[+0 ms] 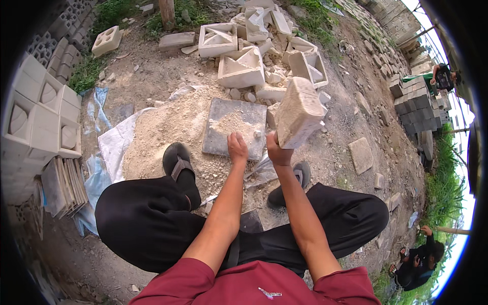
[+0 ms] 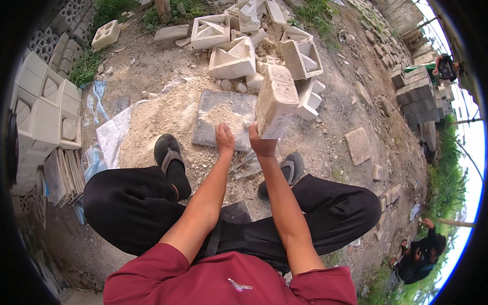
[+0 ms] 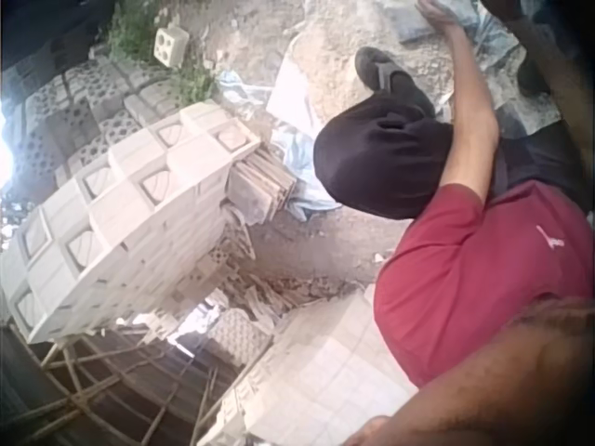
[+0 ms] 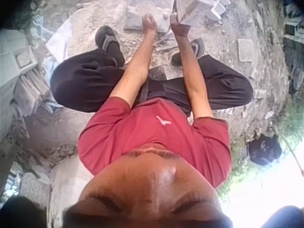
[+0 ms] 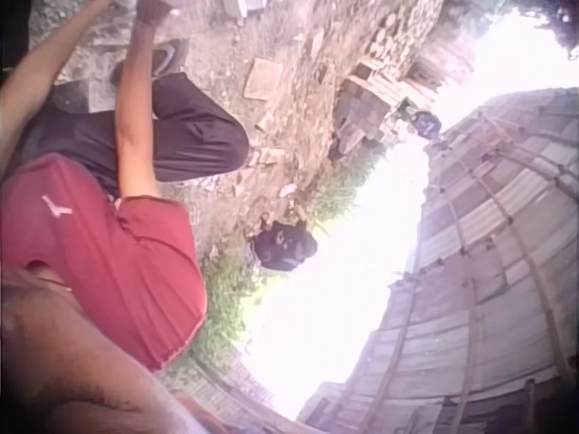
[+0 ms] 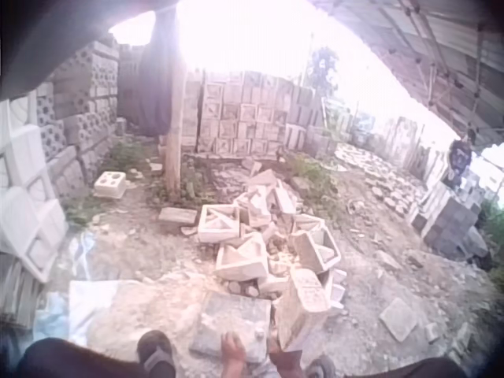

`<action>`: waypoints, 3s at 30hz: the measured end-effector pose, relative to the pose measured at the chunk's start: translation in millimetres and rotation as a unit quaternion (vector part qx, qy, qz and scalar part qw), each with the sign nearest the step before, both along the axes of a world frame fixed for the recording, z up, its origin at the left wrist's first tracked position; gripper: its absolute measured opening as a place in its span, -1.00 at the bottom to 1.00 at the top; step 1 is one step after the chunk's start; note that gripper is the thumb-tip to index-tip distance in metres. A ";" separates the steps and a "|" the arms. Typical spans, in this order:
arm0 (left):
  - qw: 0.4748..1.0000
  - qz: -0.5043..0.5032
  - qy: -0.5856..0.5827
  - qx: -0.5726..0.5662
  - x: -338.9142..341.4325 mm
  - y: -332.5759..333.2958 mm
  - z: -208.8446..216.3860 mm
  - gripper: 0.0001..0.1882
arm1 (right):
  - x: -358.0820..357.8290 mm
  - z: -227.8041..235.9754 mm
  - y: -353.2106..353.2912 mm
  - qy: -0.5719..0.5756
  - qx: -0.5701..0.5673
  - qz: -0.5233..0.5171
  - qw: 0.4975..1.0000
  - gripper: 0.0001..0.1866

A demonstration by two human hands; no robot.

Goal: The person uses a hammer to strike a concrete block held by hand, breaking off small pieces over a pile of sand.

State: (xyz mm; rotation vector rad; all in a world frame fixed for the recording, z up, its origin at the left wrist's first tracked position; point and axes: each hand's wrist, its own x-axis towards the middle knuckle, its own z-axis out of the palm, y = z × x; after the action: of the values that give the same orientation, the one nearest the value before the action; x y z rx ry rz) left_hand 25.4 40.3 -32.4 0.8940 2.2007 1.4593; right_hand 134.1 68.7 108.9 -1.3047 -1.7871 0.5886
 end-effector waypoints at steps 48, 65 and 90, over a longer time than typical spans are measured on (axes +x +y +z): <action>0.993 -0.083 0.036 -0.070 0.0 6.4 8.1 -0.50 | 47.0 -93.5 -32.6 -0.024 -0.417 -0.035 0.908 -0.63; 0.989 -0.101 0.027 -0.105 6.3 -1.0 9.9 -0.50 | 8.6 -11.8 9.4 0.124 -0.073 -0.002 0.990 -0.87; 0.991 -0.104 0.027 -0.084 7.7 -1.7 15.8 -0.52 | 50.8 -121.2 -38.5 -0.030 -0.371 -0.046 0.927 -0.65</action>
State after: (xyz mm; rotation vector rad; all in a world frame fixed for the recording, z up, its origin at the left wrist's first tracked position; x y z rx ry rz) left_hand 33.1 38.6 -16.6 1.0781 2.1552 1.1477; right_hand 184.9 30.2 -12.4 -1.9055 -1.5839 1.2608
